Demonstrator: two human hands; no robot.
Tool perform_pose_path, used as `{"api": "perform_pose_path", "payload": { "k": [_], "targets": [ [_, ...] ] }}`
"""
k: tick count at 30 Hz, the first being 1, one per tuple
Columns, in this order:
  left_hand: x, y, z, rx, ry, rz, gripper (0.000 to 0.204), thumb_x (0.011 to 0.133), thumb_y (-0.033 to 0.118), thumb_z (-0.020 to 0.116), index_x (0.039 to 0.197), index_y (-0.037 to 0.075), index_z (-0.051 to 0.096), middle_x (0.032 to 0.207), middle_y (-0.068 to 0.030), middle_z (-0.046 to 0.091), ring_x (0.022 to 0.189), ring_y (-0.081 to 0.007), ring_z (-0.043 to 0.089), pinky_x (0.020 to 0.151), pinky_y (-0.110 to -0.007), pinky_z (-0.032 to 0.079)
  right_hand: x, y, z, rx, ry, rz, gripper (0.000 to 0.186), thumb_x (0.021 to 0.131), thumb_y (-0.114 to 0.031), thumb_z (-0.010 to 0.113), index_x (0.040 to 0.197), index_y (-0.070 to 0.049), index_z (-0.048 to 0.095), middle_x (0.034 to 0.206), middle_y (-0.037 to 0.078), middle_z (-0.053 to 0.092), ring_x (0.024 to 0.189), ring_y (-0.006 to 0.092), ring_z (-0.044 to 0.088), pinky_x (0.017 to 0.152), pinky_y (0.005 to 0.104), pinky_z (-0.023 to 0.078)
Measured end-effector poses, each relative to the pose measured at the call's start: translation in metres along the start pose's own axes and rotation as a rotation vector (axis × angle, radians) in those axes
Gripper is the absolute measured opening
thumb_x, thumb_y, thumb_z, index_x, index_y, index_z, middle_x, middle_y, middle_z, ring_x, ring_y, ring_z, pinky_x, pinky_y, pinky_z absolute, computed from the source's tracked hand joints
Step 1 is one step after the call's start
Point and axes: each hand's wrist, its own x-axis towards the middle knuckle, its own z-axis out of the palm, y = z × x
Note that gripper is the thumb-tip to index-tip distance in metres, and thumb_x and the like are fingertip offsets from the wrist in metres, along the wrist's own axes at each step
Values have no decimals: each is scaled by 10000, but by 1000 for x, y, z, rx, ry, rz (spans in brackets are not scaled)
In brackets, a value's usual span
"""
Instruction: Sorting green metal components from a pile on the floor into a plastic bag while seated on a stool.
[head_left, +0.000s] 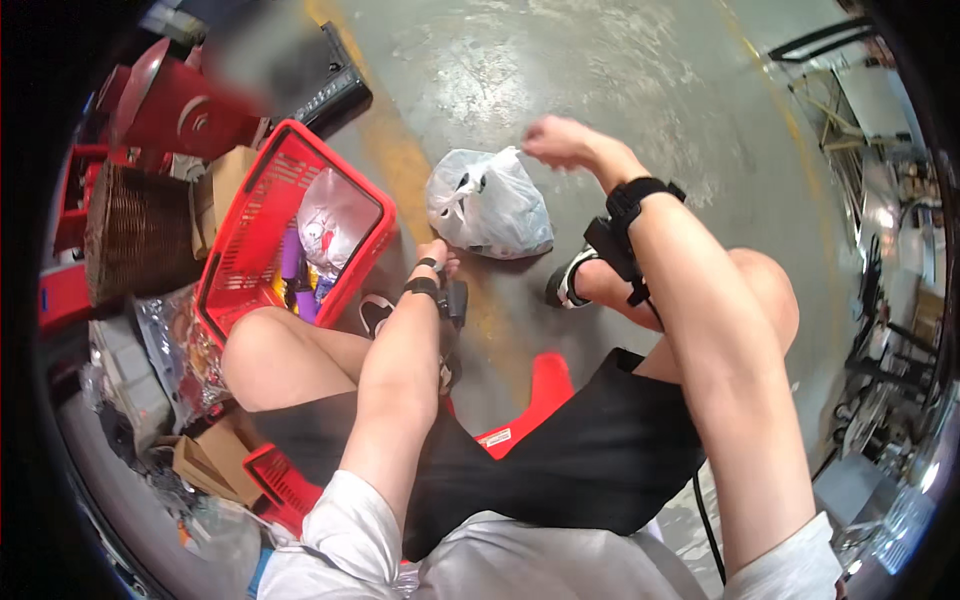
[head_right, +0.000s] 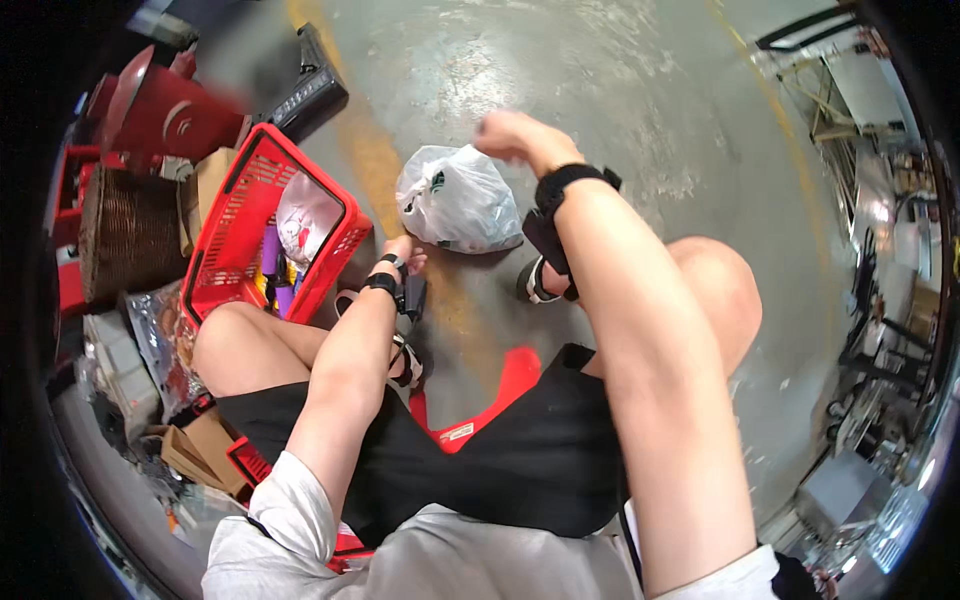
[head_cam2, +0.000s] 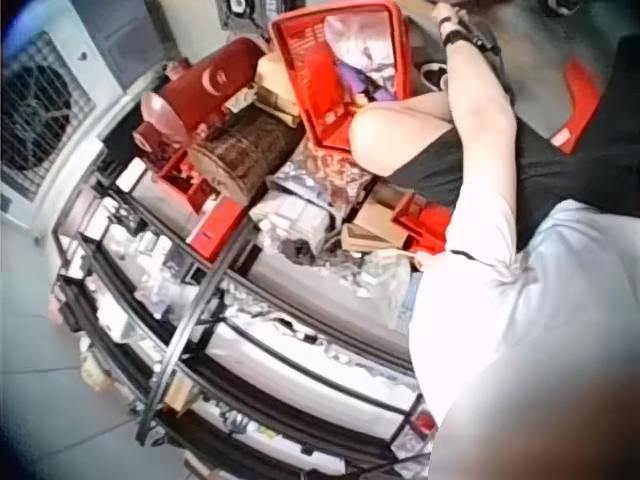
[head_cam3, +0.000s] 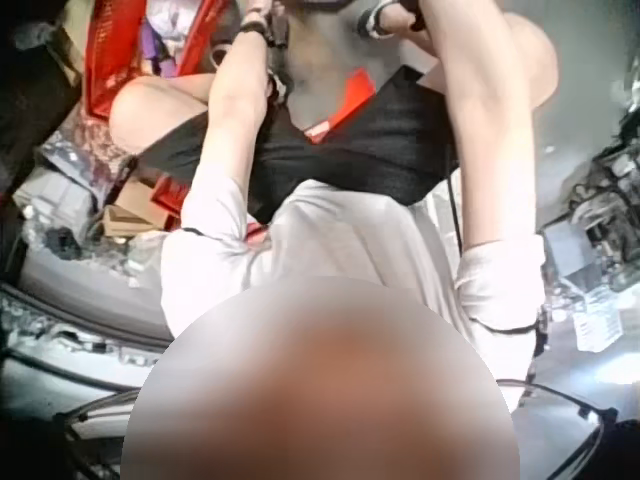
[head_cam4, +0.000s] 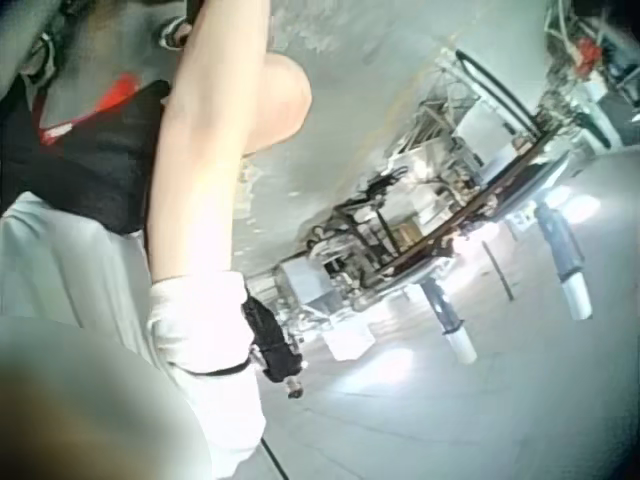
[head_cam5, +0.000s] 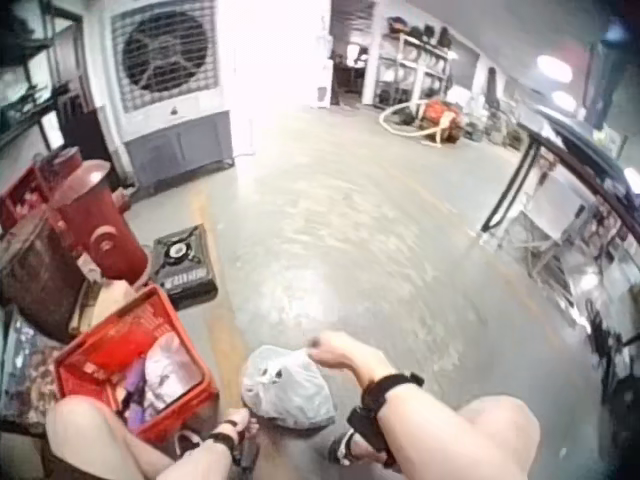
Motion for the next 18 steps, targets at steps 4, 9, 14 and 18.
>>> {"api": "perform_pose_path", "payload": {
  "k": [4, 9, 14, 18],
  "targets": [
    [65, 63, 69, -160, -121, 135, 388, 960, 273, 497, 1229, 26, 628, 825, -156, 653, 539, -271, 603, 436, -412, 518, 66, 208, 0, 265, 430, 307, 320, 759, -147, 613, 963, 39, 775, 900, 263, 759, 899, 344, 788, 787, 415, 619],
    [79, -12, -24, -22, 108, 83, 474, 1000, 420, 548, 1310, 63, 581, 1014, -95, 642, 855, -277, 650, 720, -491, 583, 93, 135, 232, 629, 207, 594, 520, 843, -182, 614, 1331, -7, 645, 1215, 242, 727, 1015, 396, 748, 706, 464, 623],
    [83, 20, -7, -181, -76, 201, 498, 1023, 476, 582, 1194, 18, 678, 1014, -144, 733, 867, -288, 722, 793, -479, 602, 126, 168, 285, 835, 328, 624, 537, 872, -157, 565, 1391, -29, 610, 1183, 212, 706, 925, 353, 723, 712, 442, 585],
    [105, 19, 19, -202, -131, 114, 486, 1054, 491, 595, 1089, 22, 720, 940, -110, 719, 780, -249, 711, 647, -440, 603, 148, 203, 281, 923, 106, 630, 349, 961, -95, 513, 1288, -45, 625, 1134, 123, 655, 1001, 302, 626, 938, 557, 521]
  ]
}}
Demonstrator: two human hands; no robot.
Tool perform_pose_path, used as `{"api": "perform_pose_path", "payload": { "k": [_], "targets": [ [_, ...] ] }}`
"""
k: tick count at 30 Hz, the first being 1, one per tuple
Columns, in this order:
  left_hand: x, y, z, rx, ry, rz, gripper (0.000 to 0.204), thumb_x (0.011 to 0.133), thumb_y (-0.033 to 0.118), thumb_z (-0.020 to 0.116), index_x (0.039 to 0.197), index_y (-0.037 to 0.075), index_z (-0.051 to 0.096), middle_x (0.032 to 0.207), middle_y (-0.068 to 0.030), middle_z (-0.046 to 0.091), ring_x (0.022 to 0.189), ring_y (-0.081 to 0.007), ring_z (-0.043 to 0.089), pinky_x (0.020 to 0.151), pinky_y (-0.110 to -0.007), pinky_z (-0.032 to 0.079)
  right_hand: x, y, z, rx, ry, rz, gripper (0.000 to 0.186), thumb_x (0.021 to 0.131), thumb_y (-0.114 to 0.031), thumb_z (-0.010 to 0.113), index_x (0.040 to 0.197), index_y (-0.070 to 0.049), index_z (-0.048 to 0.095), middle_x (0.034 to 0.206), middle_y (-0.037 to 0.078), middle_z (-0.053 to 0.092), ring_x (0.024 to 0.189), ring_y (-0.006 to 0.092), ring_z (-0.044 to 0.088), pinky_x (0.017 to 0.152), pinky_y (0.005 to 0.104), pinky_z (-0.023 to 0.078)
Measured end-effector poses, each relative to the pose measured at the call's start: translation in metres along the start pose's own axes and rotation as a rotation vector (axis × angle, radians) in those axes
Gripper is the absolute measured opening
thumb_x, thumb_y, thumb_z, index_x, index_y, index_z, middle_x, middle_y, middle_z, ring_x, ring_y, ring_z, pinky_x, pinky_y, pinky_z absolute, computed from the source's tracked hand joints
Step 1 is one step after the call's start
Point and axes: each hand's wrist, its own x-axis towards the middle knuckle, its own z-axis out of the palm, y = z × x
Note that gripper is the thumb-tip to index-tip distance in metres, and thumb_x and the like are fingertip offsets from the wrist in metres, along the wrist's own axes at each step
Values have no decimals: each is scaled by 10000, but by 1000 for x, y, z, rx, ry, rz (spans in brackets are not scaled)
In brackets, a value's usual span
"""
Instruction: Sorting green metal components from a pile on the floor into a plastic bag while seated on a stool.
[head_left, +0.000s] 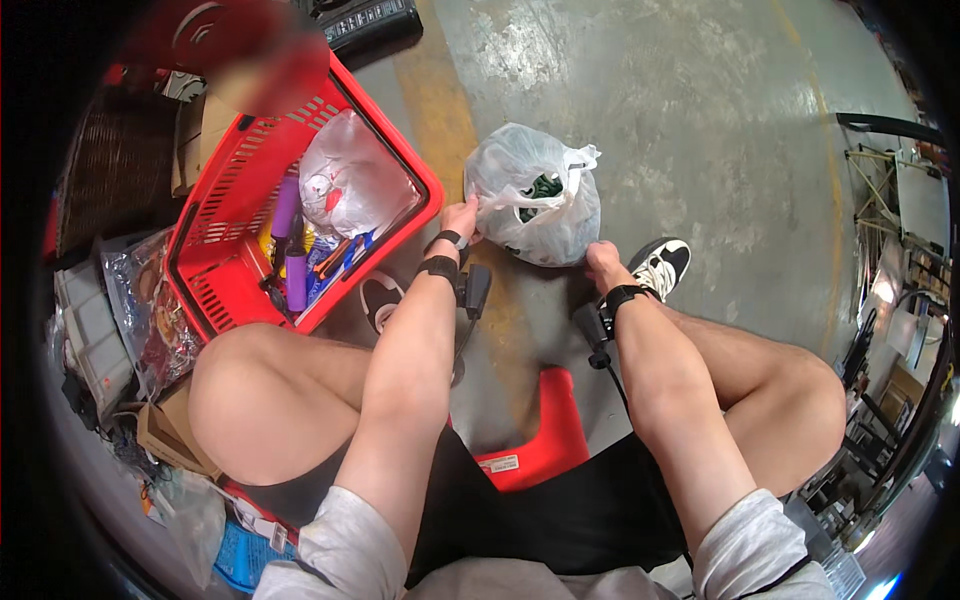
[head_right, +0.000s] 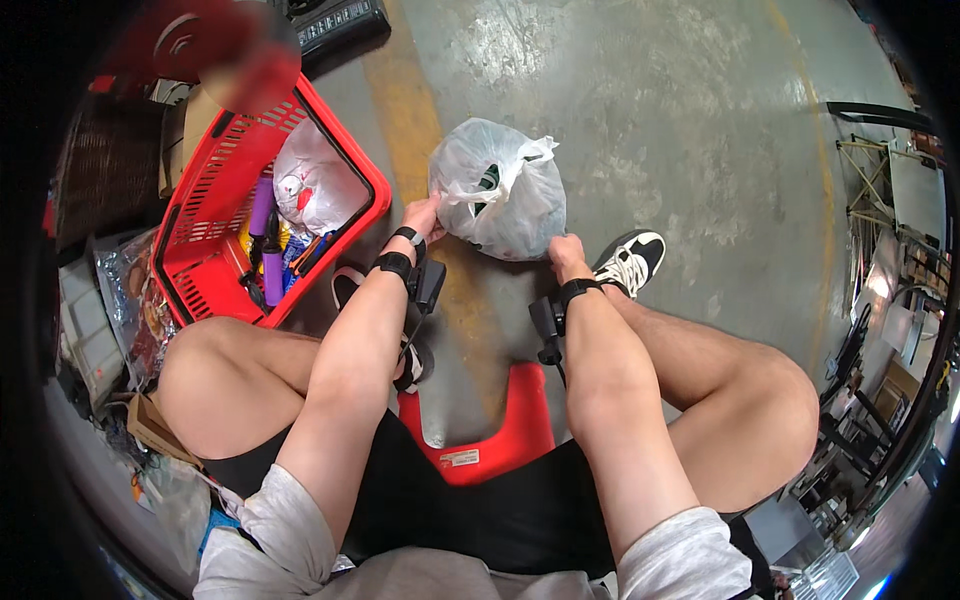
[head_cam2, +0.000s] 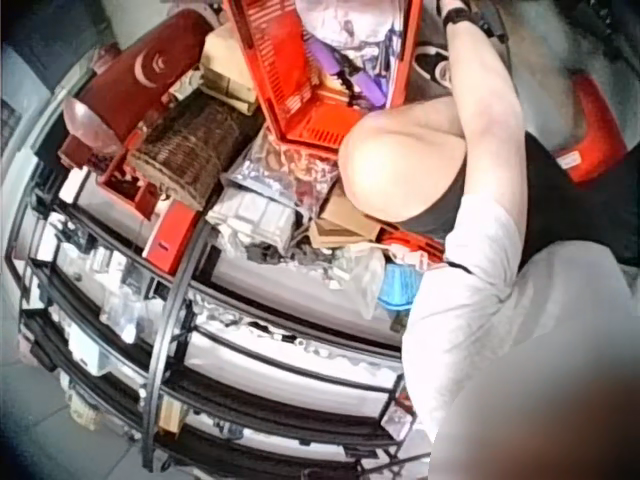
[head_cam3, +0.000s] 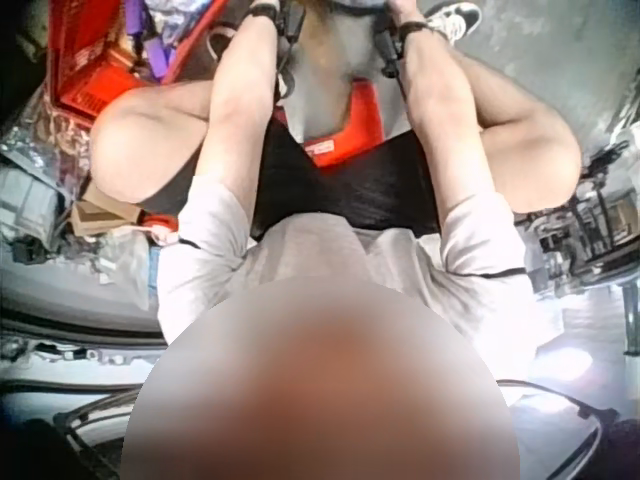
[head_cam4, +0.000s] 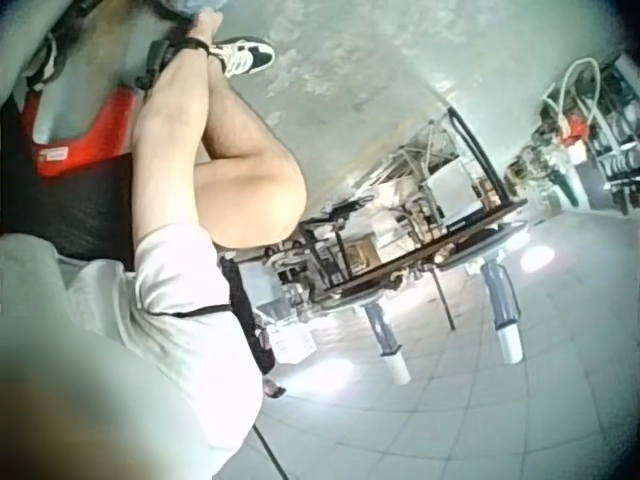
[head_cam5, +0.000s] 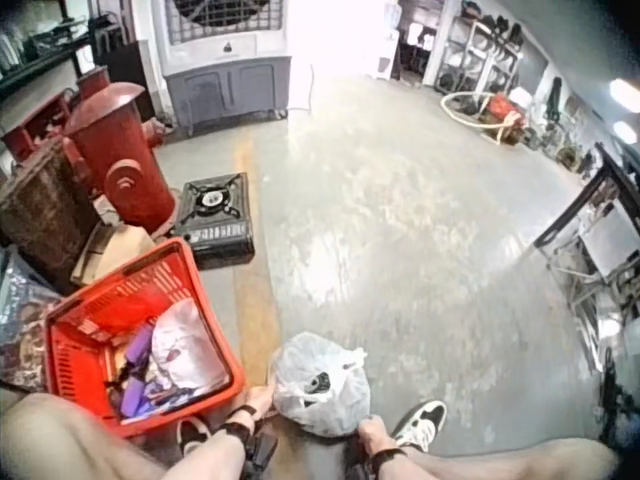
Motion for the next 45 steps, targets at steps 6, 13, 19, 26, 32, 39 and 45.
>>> {"api": "perform_pose_path", "payload": {
  "k": [6, 13, 19, 26, 32, 39, 45],
  "targets": [
    [-14, -9, 6, 182, 79, 164, 462, 1056, 435, 584, 974, 15, 758, 874, -93, 731, 751, -246, 733, 586, -391, 598, -2, 5, 1, 36, 88, 27, 187, 981, -128, 596, 1106, -17, 678, 1009, 109, 657, 910, 261, 624, 859, 473, 542],
    [-128, 17, -10, 838, 57, 156, 325, 946, 236, 578, 851, 9, 791, 743, -139, 756, 696, -276, 747, 736, -416, 586, -72, 4, -1, 3, 59, 129, 87, 904, -153, 649, 866, -85, 688, 739, 70, 601, 618, 222, 555, 607, 420, 485],
    [-203, -1, -11, 616, 108, -170, 245, 945, 149, 566, 824, 16, 732, 709, -141, 715, 545, -249, 673, 493, -402, 524, -134, 26, -25, 115, -339, 24, 224, 851, -313, 631, 768, -108, 670, 684, 79, 613, 533, 247, 531, 499, 397, 394],
    [-182, 4, -61, 131, -38, -305, 259, 953, 73, 427, 813, 3, 633, 686, -92, 621, 540, -189, 610, 445, -325, 480, -193, -16, -26, 224, -524, -256, 243, 860, -310, 619, 689, -144, 574, 674, 74, 566, 583, 257, 548, 490, 402, 383],
    [-204, 15, -49, -661, -69, -329, 87, 963, 72, 521, 930, 116, 589, 840, -13, 637, 812, -166, 665, 822, -461, 496, -158, -43, -39, 496, 56, 216, 117, 885, -69, 456, 834, 26, 502, 712, 164, 527, 533, 282, 563, 420, 418, 514],
    [-92, -36, -20, -358, -41, -119, 251, 998, 287, 592, 1090, 71, 682, 1047, -79, 720, 853, -234, 706, 752, -441, 526, -88, -32, -84, 583, 54, 146, 167, 950, -75, 413, 918, 20, 546, 796, 145, 591, 608, 221, 616, 498, 383, 572],
    [-41, -14, -188, 485, 640, 4, 412, 991, 343, 546, 1231, 25, 650, 1139, -144, 725, 919, -287, 745, 816, -520, 590, -192, -109, 31, 212, -264, -368, 707, 946, -548, 722, 1407, -49, 529, 1094, 144, 667, 793, 184, 636, 672, 364, 567]
  ]
}}
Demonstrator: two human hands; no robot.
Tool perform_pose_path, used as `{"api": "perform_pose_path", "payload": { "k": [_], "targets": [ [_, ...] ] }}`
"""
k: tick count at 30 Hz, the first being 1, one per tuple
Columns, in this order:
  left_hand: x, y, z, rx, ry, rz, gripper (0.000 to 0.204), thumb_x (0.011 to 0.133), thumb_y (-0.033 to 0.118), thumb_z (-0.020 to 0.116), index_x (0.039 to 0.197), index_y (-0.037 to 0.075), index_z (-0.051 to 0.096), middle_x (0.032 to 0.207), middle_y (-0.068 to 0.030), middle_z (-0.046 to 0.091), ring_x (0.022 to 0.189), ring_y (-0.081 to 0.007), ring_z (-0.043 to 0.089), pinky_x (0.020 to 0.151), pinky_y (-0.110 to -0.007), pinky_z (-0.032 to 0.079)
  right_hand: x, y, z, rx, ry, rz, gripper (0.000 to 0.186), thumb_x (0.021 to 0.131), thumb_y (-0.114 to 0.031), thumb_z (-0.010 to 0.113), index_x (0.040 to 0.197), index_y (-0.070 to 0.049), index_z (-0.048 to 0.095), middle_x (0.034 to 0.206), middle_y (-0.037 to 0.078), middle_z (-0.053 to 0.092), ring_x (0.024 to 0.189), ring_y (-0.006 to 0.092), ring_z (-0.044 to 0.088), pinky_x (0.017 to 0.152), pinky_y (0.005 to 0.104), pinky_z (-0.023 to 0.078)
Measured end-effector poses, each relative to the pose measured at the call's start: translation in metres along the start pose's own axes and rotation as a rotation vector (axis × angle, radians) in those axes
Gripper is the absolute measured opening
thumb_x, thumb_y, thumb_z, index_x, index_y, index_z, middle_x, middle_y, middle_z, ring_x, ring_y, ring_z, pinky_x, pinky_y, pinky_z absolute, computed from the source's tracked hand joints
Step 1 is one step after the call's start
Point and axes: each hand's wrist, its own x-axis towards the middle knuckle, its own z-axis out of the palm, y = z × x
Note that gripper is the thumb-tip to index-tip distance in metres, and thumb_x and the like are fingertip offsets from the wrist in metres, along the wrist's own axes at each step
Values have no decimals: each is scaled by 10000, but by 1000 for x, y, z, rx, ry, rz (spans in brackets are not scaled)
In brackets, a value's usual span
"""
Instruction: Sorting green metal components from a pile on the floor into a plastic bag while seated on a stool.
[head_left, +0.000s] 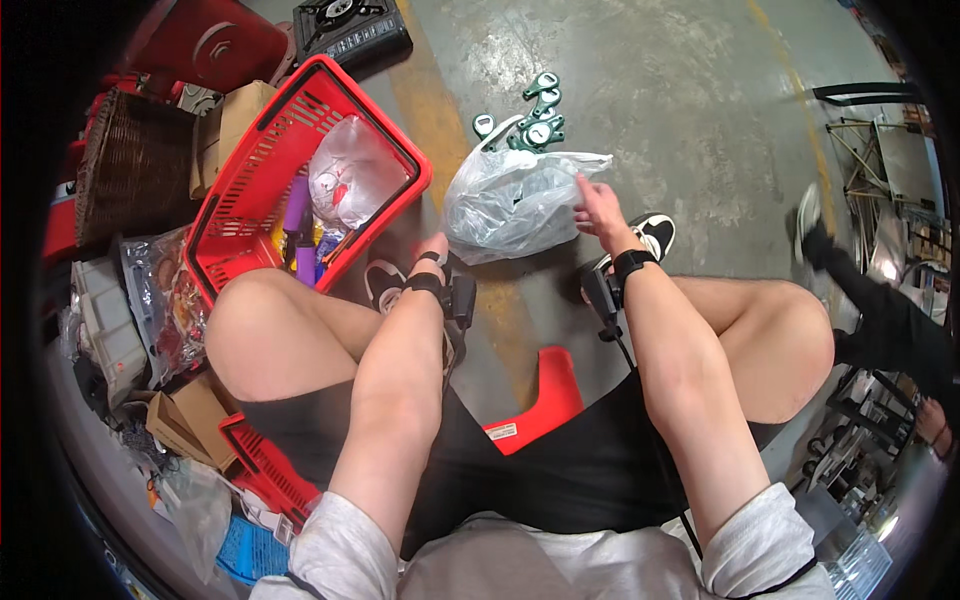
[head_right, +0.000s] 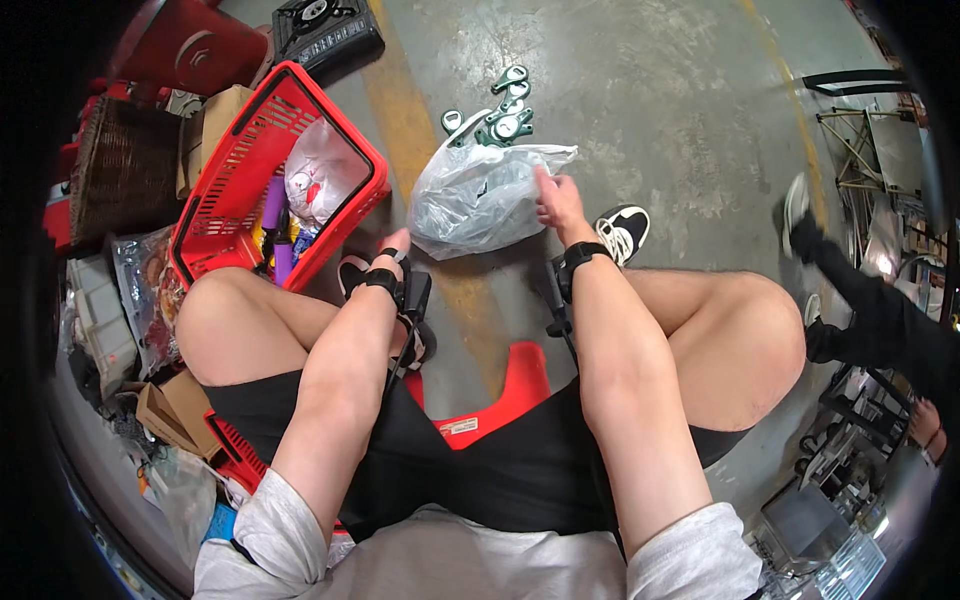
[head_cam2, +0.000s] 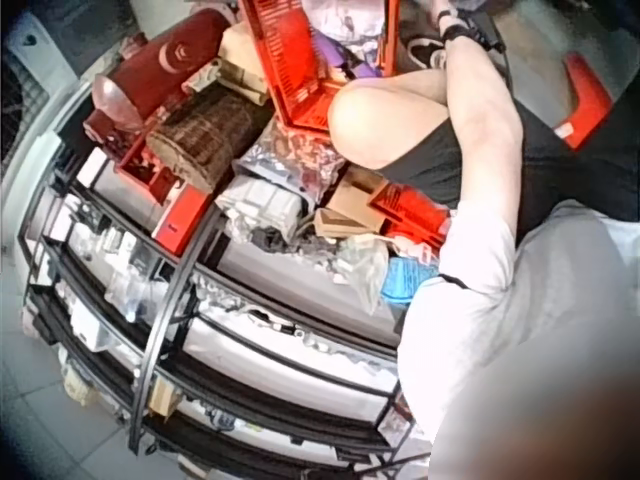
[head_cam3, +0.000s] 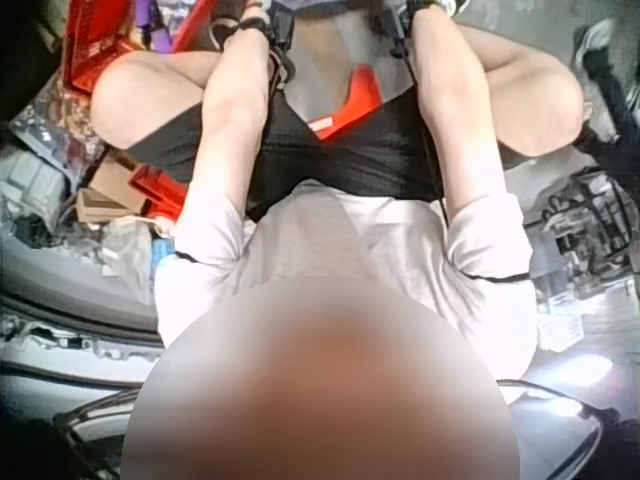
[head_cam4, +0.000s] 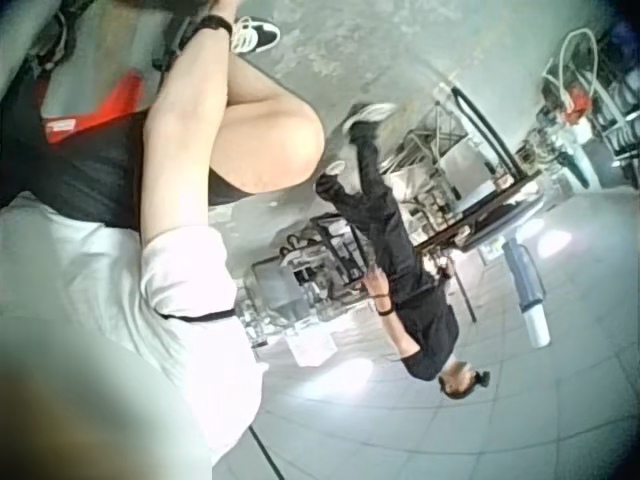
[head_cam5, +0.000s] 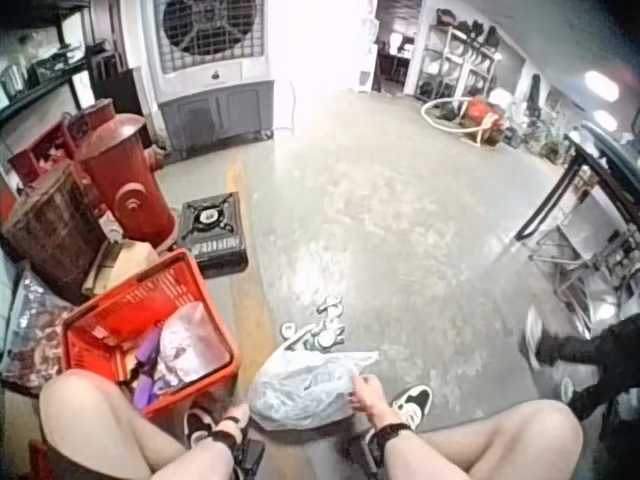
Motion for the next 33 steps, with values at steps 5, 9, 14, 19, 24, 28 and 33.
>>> {"api": "perform_pose_path", "payload": {
  "k": [5, 9, 14, 19, 24, 28, 33],
  "targets": [
    [-134, -2, 109, -192, -620, -277, 373, 989, 171, 461, 1291, 28, 625, 1154, -220, 724, 821, -323, 740, 647, -490, 602, 1, 59, -68, -659, 181, -82, 678, 897, -493, 756, 1363, -24, 611, 1009, 174, 761, 796, 223, 751, 699, 380, 596],
    [-117, 6, 69, -208, -573, -186, 173, 1014, 163, 559, 1124, 86, 668, 929, -61, 736, 731, -213, 726, 588, -405, 595, 7, 51, -46, -686, 232, -97, 524, 908, -390, 712, 1270, -13, 676, 1019, 199, 773, 850, 319, 774, 825, 427, 595],
    [-156, 31, 55, -154, -625, -52, 72, 988, 126, 604, 1001, 104, 672, 885, -23, 710, 761, -143, 700, 588, -300, 548, -4, 40, -60, -694, 251, 95, 413, 953, -363, 636, 1119, 1, 737, 809, 148, 773, 833, 333, 771, 824, 443, 587],
    [-204, 93, 33, -460, -962, 23, 70, 1006, 143, 641, 1067, 114, 660, 949, -10, 685, 849, -137, 657, 695, -301, 518, -16, 12, -74, -765, 488, -23, 438, 980, -369, 584, 1147, -7, 765, 1095, 250, 768, 1076, 425, 733, 934, 495, 569],
    [-243, 144, 4, -552, -1097, 202, 156, 1009, 191, 625, 1122, 90, 658, 979, -2, 672, 900, -149, 637, 760, -294, 492, -55, -33, -62, -723, 766, -94, 418, 957, -345, 588, 1159, -33, 779, 1183, 267, 741, 1140, 452, 702, 971, 500, 562],
    [-253, 174, -18, -587, -878, 120, 176, 927, 228, 598, 999, 73, 641, 824, -42, 648, 735, -187, 636, 638, -325, 485, -85, -65, -51, -712, 822, -134, 406, 948, -337, 587, 1131, -36, 789, 1167, 250, 751, 1123, 439, 713, 953, 497, 572],
    [-281, 211, -56, -606, -619, 221, 140, 880, 221, 544, 870, 92, 597, 702, -55, 591, 597, -213, 607, 522, -346, 476, -121, -109, -56, -788, 880, -239, 396, 947, -341, 577, 1090, -48, 802, 1134, 229, 766, 1095, 412, 734, 926, 484, 586]
  ]
}}
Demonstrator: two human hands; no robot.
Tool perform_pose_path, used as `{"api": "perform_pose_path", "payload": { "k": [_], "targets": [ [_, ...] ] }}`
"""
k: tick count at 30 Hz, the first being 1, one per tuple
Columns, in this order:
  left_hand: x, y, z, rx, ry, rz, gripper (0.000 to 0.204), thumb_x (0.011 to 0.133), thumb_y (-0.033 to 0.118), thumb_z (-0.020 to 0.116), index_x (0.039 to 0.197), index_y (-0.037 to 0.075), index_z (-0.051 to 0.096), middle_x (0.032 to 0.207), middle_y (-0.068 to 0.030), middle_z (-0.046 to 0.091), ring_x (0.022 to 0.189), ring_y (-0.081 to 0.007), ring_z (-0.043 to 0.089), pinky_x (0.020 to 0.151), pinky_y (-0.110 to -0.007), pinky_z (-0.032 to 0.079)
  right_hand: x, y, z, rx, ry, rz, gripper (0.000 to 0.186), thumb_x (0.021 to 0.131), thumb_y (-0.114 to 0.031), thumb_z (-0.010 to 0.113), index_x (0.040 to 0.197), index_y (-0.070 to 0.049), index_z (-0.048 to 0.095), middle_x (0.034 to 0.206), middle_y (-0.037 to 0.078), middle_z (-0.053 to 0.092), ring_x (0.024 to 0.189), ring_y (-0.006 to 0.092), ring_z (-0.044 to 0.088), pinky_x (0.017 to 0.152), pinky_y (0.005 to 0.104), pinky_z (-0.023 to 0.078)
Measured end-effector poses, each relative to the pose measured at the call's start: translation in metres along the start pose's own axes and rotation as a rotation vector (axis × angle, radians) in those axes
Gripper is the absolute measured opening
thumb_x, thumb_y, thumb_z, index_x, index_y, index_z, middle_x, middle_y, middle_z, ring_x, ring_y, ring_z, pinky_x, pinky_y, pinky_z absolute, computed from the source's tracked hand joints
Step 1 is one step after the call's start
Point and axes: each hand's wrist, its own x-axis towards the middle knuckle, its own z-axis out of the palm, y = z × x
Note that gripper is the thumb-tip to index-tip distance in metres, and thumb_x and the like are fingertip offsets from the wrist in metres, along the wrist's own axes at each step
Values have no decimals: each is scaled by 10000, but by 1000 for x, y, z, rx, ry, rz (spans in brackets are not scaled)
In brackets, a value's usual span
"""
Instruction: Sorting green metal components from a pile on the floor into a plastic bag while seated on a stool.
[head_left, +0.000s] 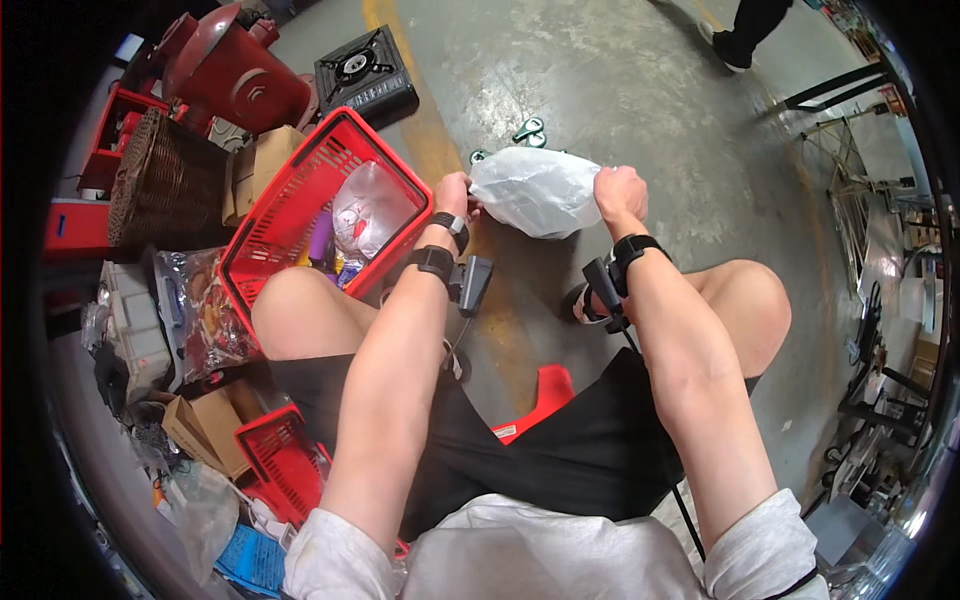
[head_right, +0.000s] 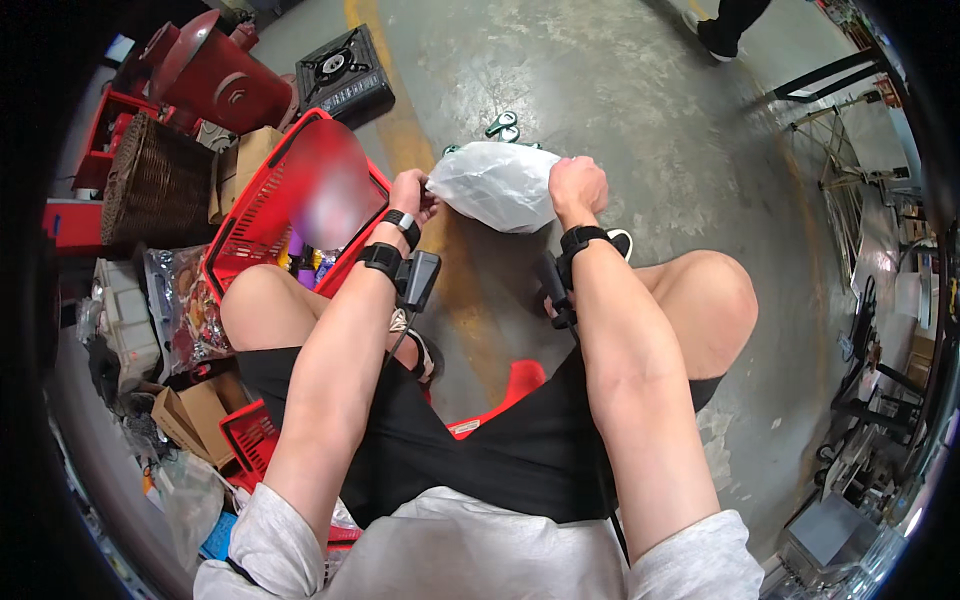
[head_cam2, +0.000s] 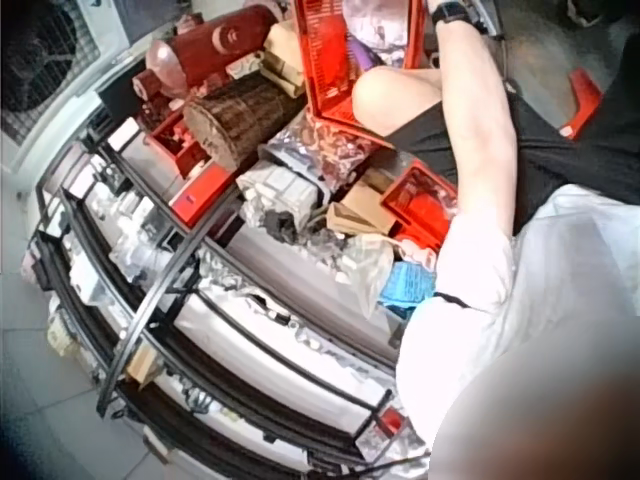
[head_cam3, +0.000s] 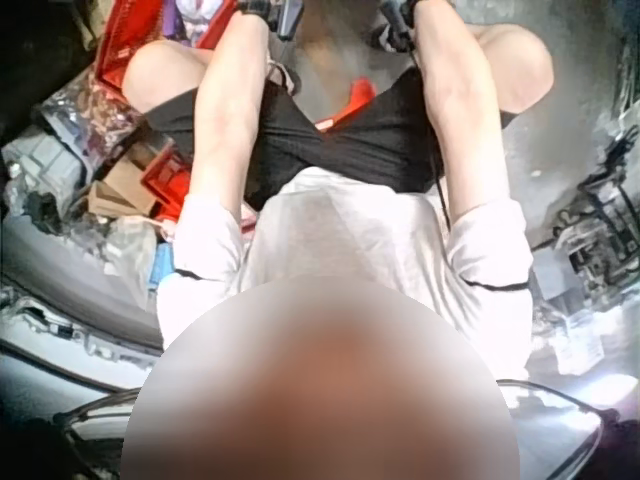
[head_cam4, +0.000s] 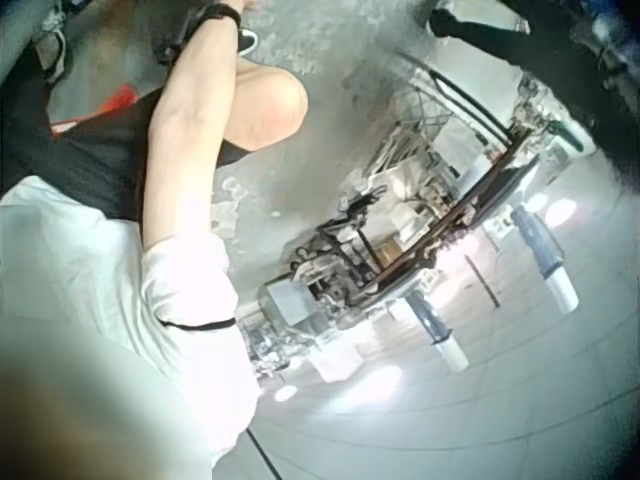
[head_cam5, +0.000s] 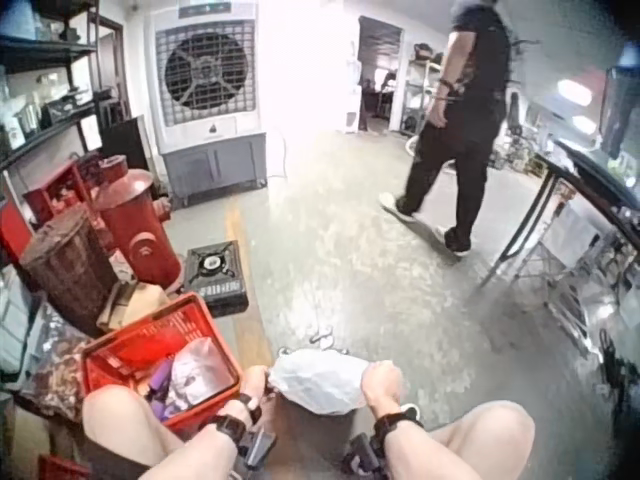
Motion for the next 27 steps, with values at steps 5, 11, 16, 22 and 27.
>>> {"api": "perform_pose_path", "payload": {
  "k": [5, 11, 16, 22, 27],
  "targets": [
    [-49, 48, 21, 68, 32, 34, 126, 864, 205, 546, 832, 85, 562, 681, -57, 563, 567, -211, 585, 487, -351, 473, 15, -14, -66, -33, 20, -71, 395, 942, -330, 574, 1104, -47, 796, 1142, 230, 764, 1101, 415, 732, 930, 488, 584],
    [-83, 122, 23, 104, -122, -100, 153, 922, 193, 502, 789, 118, 511, 674, -27, 518, 580, -192, 558, 525, -368, 452, -24, -95, -168, -209, -346, -262, 381, 853, -211, 603, 1129, -22, 784, 1171, 229, 760, 1136, 396, 726, 918, 466, 579],
    [-90, 124, 38, 239, -248, -129, 142, 930, 203, 544, 819, 115, 557, 706, -17, 554, 603, -181, 560, 562, -358, 446, -28, -110, -194, -315, -511, -295, 364, 874, -178, 602, 1171, -57, 773, 1186, 224, 750, 1123, 362, 733, 899, 466, 591],
    [-95, 125, 56, 147, -374, -130, 168, 984, 191, 565, 872, 75, 614, 756, 6, 579, 667, -146, 588, 587, -291, 478, 2, -92, -171, -391, -397, -431, 324, 900, -197, 589, 1112, -26, 764, 1112, 249, 741, 1064, 395, 730, 881, 488, 588],
    [-132, 162, 52, 35, -468, -66, 147, 983, 195, 601, 896, 78, 621, 805, -1, 573, 727, -135, 579, 637, -285, 471, 36, -77, -173, -459, -289, -558, 311, 922, -213, 579, 1062, 0, 756, 1051, 270, 735, 1015, 423, 727, 867, 506, 586]
  ]
}}
